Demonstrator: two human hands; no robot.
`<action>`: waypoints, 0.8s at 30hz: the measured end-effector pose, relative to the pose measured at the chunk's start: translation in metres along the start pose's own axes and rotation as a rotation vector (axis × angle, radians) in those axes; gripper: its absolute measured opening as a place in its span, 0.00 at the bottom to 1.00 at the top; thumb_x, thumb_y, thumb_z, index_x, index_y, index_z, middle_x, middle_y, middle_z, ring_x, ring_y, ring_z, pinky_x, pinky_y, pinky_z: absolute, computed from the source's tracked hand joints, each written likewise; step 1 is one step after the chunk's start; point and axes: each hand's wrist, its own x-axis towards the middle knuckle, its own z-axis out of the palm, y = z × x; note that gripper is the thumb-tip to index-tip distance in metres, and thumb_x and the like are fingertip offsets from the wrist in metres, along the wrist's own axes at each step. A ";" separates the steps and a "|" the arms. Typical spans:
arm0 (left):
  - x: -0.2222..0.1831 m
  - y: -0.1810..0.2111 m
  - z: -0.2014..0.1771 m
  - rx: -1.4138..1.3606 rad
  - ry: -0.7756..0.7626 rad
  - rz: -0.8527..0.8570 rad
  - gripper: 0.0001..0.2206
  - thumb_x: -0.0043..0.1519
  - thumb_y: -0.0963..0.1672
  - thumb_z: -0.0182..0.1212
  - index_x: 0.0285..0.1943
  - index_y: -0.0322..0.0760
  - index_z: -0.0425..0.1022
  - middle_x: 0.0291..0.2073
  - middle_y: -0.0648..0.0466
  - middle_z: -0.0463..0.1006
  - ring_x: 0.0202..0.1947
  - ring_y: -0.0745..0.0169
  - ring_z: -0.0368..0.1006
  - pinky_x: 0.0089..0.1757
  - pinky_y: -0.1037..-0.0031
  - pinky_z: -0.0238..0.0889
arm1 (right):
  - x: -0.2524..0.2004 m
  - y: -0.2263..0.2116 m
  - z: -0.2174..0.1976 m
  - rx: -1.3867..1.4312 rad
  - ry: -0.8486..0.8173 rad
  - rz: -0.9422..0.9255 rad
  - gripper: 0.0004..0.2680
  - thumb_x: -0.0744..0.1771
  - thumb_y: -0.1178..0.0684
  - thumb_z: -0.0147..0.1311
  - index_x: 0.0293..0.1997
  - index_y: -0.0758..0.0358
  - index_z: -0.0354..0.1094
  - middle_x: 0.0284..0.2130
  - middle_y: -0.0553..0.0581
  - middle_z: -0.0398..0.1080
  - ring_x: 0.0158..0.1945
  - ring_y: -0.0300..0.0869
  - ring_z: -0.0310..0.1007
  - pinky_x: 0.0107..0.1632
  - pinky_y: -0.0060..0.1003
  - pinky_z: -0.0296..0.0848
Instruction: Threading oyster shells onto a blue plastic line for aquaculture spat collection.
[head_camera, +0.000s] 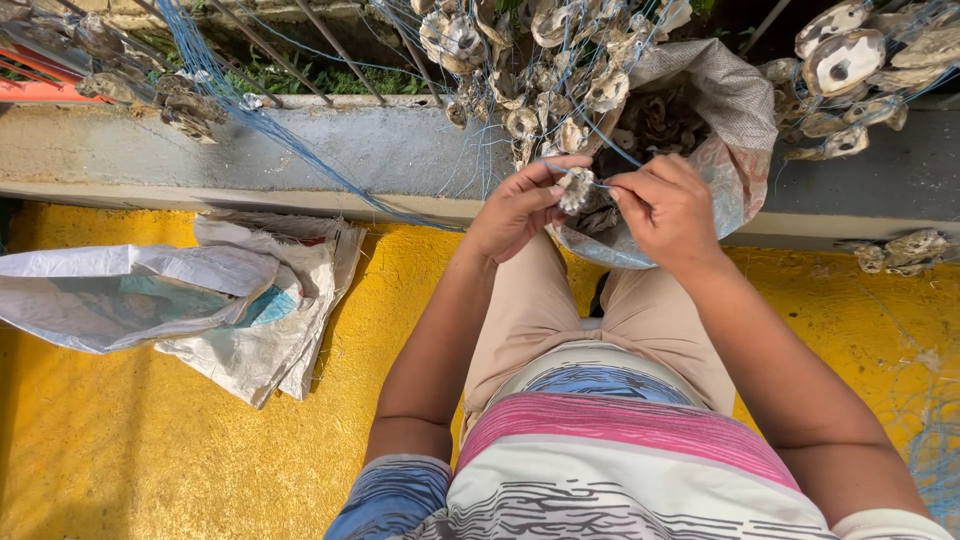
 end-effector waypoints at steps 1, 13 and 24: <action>0.002 -0.005 0.006 0.040 0.046 -0.012 0.20 0.70 0.38 0.54 0.72 0.35 0.69 0.50 0.57 0.75 0.46 0.71 0.70 0.45 0.76 0.65 | -0.006 0.006 0.013 0.123 -0.014 0.121 0.04 0.68 0.59 0.63 0.45 0.59 0.78 0.33 0.51 0.68 0.37 0.43 0.67 0.42 0.39 0.67; 0.006 -0.074 0.021 0.439 0.310 0.147 0.17 0.64 0.36 0.59 0.62 0.38 0.74 0.44 0.59 0.74 0.36 0.76 0.69 0.38 0.81 0.66 | -0.026 0.004 0.043 0.568 0.056 0.365 0.10 0.72 0.55 0.55 0.59 0.63 0.73 0.53 0.57 0.64 0.55 0.40 0.64 0.55 0.33 0.67; 0.004 -0.037 0.028 1.230 0.616 0.574 0.16 0.57 0.35 0.55 0.54 0.37 0.72 0.59 0.38 0.66 0.51 0.44 0.74 0.47 0.66 0.73 | -0.134 0.095 -0.022 1.513 0.642 0.944 0.08 0.76 0.49 0.47 0.57 0.60 0.68 0.33 0.51 0.65 0.39 0.41 0.66 0.47 0.39 0.72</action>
